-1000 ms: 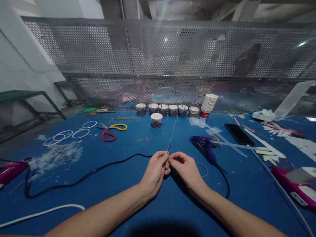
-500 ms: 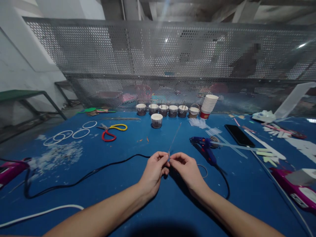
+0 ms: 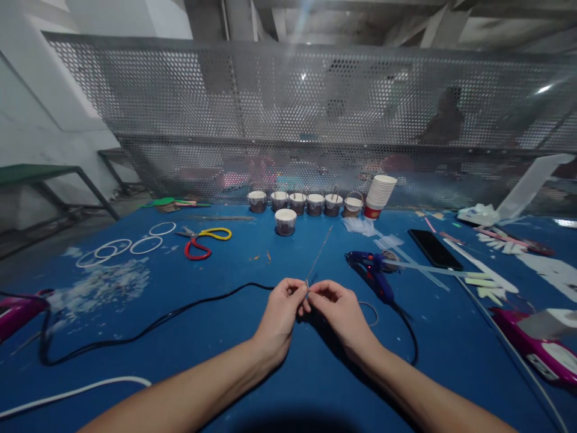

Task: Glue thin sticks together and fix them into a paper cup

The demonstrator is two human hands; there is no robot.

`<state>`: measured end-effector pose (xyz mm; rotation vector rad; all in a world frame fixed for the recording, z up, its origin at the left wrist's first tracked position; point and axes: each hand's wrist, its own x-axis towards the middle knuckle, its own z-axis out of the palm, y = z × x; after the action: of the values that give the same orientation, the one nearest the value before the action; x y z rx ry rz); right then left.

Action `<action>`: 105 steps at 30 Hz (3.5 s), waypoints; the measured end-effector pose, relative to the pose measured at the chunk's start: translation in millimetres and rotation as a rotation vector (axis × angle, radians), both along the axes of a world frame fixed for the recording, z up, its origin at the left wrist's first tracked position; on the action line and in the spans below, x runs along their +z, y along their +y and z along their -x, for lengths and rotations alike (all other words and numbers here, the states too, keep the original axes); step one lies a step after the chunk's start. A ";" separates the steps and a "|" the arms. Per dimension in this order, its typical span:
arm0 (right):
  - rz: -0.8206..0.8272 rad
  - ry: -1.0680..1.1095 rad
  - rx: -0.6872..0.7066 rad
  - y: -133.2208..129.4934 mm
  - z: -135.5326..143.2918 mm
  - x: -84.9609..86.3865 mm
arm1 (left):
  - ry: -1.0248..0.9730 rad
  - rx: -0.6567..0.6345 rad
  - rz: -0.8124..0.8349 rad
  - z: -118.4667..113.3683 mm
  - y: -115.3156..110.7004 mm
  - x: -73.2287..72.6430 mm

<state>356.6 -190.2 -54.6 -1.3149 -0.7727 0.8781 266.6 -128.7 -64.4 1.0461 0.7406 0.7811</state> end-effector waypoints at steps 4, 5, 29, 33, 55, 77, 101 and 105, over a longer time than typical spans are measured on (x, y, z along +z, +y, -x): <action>0.035 -0.024 -0.036 -0.1 -0.2 0.9 | -0.046 0.007 0.017 -0.9 -2.9 -0.5; 0.038 -0.026 -0.038 -0.1 -0.2 1.3 | -0.067 -0.001 0.035 -1.1 -3.5 -0.3; 0.049 -0.100 -0.013 -0.5 -5.0 -3.8 | 0.008 0.011 0.017 1.2 0.0 0.9; 0.076 -0.142 -0.021 -0.4 -5.3 -3.1 | 0.019 0.045 -0.019 1.0 0.4 0.6; 0.034 -0.236 -0.028 -2.1 -5.4 -1.5 | 0.103 0.149 -0.124 2.6 -1.7 5.5; 0.037 -0.262 -0.018 1.0 -12.6 -7.5 | -0.117 -0.087 0.254 -1.9 -2.4 6.5; 0.068 -0.240 -0.009 -0.4 -13.6 -3.5 | 0.036 -0.062 0.002 -2.1 -1.2 -0.8; 0.059 -0.241 -0.003 -0.6 -14.7 -4.6 | 0.058 -0.070 -0.015 -0.7 -1.5 1.3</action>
<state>371.3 -190.8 -59.2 -1.4917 -0.9379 0.7527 267.4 -130.2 -63.2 1.1066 0.7447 0.6995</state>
